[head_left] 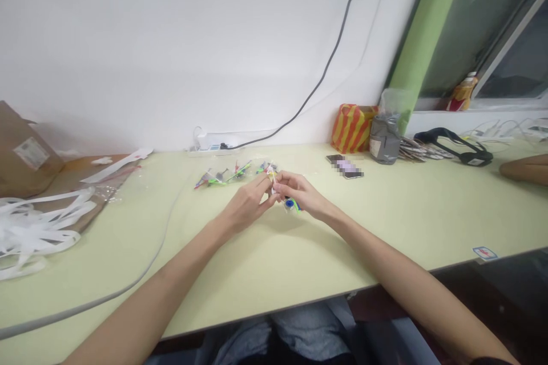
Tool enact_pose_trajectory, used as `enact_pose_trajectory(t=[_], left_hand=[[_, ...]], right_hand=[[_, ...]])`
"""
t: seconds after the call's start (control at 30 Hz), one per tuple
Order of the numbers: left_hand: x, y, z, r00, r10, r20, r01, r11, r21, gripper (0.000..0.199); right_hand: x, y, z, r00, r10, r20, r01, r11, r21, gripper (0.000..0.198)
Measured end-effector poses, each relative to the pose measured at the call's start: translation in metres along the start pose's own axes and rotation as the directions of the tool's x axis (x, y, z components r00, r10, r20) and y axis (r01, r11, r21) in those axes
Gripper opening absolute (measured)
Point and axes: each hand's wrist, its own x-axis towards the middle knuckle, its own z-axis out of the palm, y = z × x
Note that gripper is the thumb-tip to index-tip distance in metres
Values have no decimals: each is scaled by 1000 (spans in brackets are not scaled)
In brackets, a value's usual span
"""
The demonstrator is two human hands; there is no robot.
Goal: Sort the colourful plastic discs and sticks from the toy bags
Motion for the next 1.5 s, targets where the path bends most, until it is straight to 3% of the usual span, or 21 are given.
enact_pose_trajectory(t=[0.13, 0.23, 0.3, 0.4, 0.47, 0.57, 0.7, 0.87, 1.0, 1.3, 1.5], left_hand=[[4, 10, 2, 998, 32, -55, -35, 998, -55, 18], [2, 9, 1, 994, 26, -107, -30, 999, -35, 18], [0, 3, -1, 991, 4, -130, -4, 1000, 1, 18], [-3, -7, -1, 991, -23, -133, 33, 997, 72, 16], [-4, -12, 1, 993, -23, -114, 37, 992, 118, 15], [-5, -15, 6, 996, -4, -91, 18, 988, 153, 15], [-5, -17, 9, 997, 15, -69, -4, 987, 160, 16], [-6, -18, 8, 998, 14, -58, -2, 980, 200, 17], [-6, -19, 8, 998, 34, -56, -22, 980, 196, 17], [-5, -18, 8, 997, 37, -61, -23, 978, 207, 17], [-4, -18, 7, 997, 29, -64, -17, 982, 189, 17]], right_hand=[[2, 2, -6, 997, 58, 47, -68, 962, 265, 35], [2, 5, -17, 998, 48, 45, -61, 942, 331, 39], [2, 7, -28, 998, 62, -14, -57, 973, 224, 37], [1, 13, -48, 979, 92, -182, -128, 972, -198, 27], [1, 20, -57, 954, 109, -278, -234, 850, -471, 23], [1, 33, -61, 925, 162, -345, -368, 615, -698, 21], [0, 38, -51, 903, 205, -377, -428, 355, -831, 22], [0, 37, -43, 891, 242, -384, -432, 193, -881, 32], [2, 39, -44, 887, 259, -383, -428, 149, -891, 33], [1, 38, -41, 915, 241, -322, -367, 174, -914, 41], [3, 41, -41, 914, 252, -317, -357, 134, -924, 39]])
